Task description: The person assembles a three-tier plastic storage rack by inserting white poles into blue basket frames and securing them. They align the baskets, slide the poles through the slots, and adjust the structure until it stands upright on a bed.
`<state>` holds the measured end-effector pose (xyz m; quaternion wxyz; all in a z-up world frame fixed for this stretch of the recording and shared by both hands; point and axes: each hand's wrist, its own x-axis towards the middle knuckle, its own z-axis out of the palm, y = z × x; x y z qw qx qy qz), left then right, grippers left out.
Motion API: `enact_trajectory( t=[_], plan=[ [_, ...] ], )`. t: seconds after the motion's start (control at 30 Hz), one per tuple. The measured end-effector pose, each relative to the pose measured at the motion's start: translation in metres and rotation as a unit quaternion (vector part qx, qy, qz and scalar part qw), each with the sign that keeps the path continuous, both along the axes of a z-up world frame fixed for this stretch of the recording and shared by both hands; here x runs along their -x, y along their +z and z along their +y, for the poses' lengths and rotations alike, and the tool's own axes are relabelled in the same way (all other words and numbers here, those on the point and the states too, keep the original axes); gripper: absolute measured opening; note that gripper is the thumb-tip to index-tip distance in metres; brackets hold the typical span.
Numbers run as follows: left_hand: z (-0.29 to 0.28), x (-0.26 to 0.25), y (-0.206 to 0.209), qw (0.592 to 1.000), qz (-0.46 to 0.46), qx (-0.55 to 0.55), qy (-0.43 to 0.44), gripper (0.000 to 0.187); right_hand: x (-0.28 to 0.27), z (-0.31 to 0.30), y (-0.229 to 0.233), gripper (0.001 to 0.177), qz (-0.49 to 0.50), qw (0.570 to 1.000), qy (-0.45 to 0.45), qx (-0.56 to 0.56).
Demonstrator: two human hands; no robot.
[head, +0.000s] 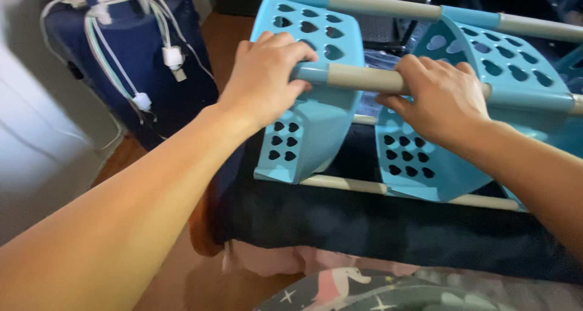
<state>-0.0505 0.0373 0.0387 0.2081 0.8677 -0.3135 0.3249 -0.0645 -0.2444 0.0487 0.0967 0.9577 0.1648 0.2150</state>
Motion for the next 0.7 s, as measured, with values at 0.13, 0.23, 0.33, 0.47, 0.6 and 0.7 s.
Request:
enact_trajectory(
  t=[0.13,0.23,0.33,0.47,0.6,0.7],
  plan=[
    [0.007,-0.004,-0.011,1.000,0.025,0.013,-0.007,0.032,-0.009,0.005,0.009,0.048,0.056,0.997,-0.049,0.026],
    [0.009,-0.004,-0.006,1.000,0.023,0.015,-0.012,0.031,-0.012,0.006,0.017,0.050,0.095,0.992,-0.069,0.042],
    [0.008,-0.001,-0.003,0.999,0.025,0.016,-0.016,0.030,-0.015,0.007,0.019,0.051,0.107,0.991,-0.065,0.044],
    [0.003,0.002,-0.005,1.000,0.019,0.016,0.005,0.032,-0.012,0.004,0.016,0.050,0.064,0.997,-0.024,0.047],
    [0.005,0.002,-0.004,1.000,-0.016,0.015,-0.017,0.032,-0.013,0.012,0.015,0.048,0.097,0.991,-0.083,0.040],
    [0.008,0.003,-0.001,0.999,0.028,0.011,-0.017,0.033,-0.012,0.010,0.016,0.044,0.097,0.991,-0.083,0.038]
  ],
)
